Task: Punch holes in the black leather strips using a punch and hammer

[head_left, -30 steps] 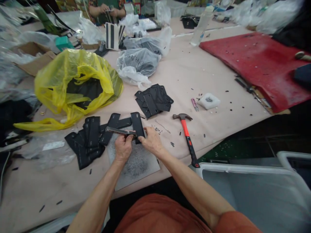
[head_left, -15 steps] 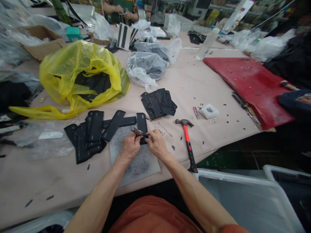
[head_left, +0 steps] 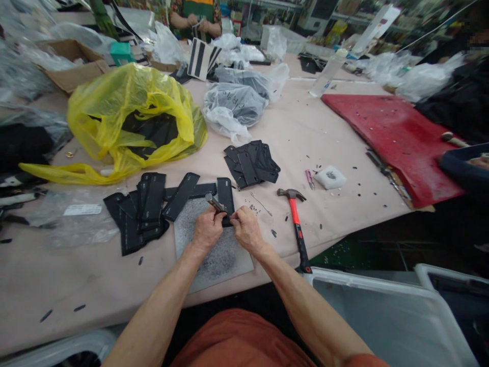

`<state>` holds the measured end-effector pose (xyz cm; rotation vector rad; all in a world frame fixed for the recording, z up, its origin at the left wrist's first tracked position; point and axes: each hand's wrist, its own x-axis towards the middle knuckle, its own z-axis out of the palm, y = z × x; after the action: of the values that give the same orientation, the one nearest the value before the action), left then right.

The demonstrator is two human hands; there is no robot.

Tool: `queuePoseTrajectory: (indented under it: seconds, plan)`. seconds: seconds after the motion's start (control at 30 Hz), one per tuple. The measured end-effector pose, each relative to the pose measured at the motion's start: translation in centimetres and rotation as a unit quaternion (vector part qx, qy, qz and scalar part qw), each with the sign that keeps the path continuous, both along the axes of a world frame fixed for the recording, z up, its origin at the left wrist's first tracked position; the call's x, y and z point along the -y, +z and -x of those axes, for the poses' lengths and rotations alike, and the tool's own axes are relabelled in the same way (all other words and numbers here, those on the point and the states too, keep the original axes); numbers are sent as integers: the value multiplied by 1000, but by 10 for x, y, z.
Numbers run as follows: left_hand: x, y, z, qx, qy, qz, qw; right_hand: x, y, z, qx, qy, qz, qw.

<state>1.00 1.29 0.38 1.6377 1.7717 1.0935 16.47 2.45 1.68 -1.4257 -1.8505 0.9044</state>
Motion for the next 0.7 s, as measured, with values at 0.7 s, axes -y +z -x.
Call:
queuePoseTrajectory:
  seconds: [0.7]
  plan:
    - [-1, 2, 1, 19, -3, -7, 1000, 25, -19, -312, 175, -509, 20, 843]
